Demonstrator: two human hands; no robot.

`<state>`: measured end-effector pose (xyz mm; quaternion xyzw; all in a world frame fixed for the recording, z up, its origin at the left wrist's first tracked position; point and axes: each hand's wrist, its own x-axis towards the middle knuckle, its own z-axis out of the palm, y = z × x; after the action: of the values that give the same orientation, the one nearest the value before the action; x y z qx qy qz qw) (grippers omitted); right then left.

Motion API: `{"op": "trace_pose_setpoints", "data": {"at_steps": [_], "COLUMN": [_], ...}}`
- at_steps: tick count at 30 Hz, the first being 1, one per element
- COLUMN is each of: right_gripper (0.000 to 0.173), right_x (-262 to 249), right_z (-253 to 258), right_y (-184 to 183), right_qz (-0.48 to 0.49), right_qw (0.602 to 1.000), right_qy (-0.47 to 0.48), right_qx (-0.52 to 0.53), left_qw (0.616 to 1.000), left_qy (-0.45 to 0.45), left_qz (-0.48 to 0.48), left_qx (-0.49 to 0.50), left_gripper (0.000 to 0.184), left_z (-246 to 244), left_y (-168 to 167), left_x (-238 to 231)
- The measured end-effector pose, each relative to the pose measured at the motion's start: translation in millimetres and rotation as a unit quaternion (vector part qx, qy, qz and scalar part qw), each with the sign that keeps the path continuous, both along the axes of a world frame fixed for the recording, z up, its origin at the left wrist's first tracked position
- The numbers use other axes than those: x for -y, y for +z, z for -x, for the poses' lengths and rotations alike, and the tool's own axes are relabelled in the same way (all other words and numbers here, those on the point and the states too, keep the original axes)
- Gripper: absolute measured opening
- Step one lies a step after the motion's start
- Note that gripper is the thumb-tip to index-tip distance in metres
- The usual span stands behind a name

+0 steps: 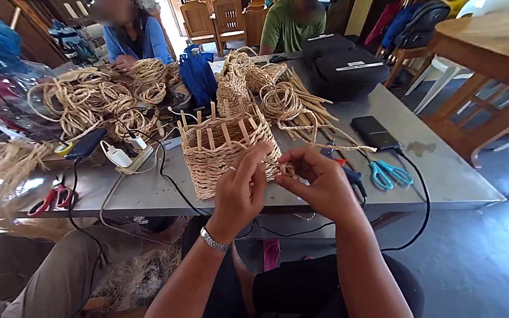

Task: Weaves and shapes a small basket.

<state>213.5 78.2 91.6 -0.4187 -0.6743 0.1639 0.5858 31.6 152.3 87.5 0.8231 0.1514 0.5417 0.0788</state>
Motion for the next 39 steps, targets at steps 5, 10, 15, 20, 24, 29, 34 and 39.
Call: {"op": "trace_pose_setpoints", "data": {"at_steps": [5, 10, 15, 20, 24, 29, 34, 39], "right_gripper": [0.036, 0.036, 0.043, 0.029, 0.025, 0.032, 0.025, 0.020], "right_x": [4.4, 9.8, 18.8, 15.5, 9.5, 4.7, 4.0, 1.3], "right_z": [3.3, 4.0, -5.7, -4.1, -0.2, 0.9, 2.4, 11.6], "right_y": [2.2, 3.6, 10.7, 9.5, 5.7, 4.0, 0.4, -3.1], "right_qz": [0.010, 0.045, 0.089, 0.058, 0.052, 0.091, 0.070, 0.023], "right_qw": [0.999, 0.994, 0.981, 0.983, 0.985, 0.977, 0.979, 0.981], "right_qy": [0.042, 0.089, 0.151, 0.125, 0.091, 0.096, 0.095, 0.069], "right_qx": [-0.020, -0.042, -0.089, -0.117, -0.141, -0.170, -0.165, -0.180], "left_qw": [0.991, 0.985, 0.983, 0.983, 0.978, 0.974, 0.981, 0.983], "left_qy": [-0.066, -0.070, -0.077, -0.073, -0.073, -0.073, -0.050, -0.026], "left_qz": [0.120, 0.153, 0.154, 0.153, 0.184, 0.204, 0.175, 0.164], "left_qx": [0.006, 0.043, 0.063, 0.072, 0.068, 0.058, 0.059, 0.073], "left_gripper": [0.033, 0.024, 0.023, 0.024, 0.023, 0.021, 0.019, 0.016], "left_z": [1.8, 2.7, 2.3, -0.6, -3.4, -2.1, -0.7, 2.4], "left_y": [-6.1, -12.2, -9.0, -7.1, -2.3, 5.5, 4.8, 2.8], "left_x": [8.4, 9.9, 9.3, 12.7, 17.6, 23.0, 28.9, 30.1]}}
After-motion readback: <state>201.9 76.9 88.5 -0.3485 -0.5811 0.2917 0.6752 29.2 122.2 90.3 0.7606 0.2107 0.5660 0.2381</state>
